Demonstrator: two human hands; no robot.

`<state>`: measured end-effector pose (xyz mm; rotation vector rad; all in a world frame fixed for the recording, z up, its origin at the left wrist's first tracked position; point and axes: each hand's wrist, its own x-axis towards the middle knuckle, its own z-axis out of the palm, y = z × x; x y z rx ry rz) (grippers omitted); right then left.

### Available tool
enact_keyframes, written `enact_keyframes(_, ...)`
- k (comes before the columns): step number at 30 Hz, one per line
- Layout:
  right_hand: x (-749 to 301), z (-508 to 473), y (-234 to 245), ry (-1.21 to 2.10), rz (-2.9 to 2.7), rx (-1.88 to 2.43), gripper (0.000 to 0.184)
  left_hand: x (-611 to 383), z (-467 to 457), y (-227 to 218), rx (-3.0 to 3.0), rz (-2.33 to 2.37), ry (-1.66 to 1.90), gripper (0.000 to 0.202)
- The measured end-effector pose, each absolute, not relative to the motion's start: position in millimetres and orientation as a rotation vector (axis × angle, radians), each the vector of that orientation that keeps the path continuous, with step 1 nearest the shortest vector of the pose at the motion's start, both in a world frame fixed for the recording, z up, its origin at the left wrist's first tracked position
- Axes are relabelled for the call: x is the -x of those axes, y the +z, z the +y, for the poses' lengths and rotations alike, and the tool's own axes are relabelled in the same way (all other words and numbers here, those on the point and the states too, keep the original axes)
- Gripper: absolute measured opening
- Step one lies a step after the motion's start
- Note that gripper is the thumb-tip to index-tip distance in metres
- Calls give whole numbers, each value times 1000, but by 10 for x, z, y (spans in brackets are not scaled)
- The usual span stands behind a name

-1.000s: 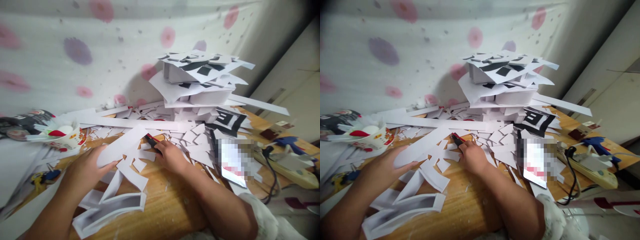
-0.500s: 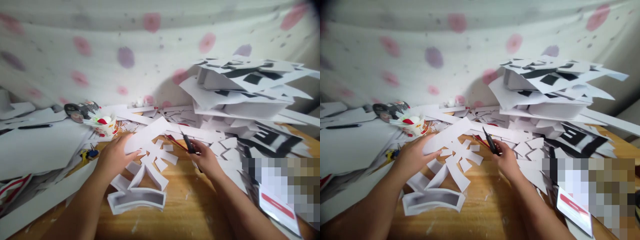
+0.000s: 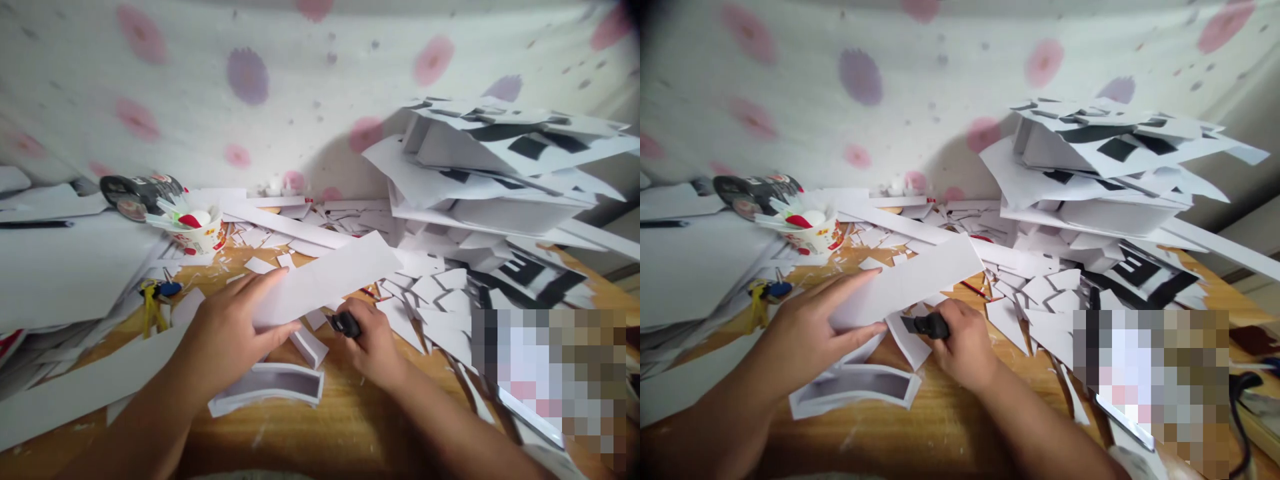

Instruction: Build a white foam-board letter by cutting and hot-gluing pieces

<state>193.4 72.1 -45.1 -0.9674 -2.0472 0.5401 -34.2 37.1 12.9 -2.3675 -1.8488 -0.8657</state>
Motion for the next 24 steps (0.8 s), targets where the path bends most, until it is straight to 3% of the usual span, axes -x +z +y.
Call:
enact_keyframes(12,-1896,716,-470,540,-2033,980,11,300,339,122,2419,-1884,-896,59)
enact_keyframes(24,-1881,737,-521,518,-2015,961,24,293,340,127,2445,-1804,-870,58)
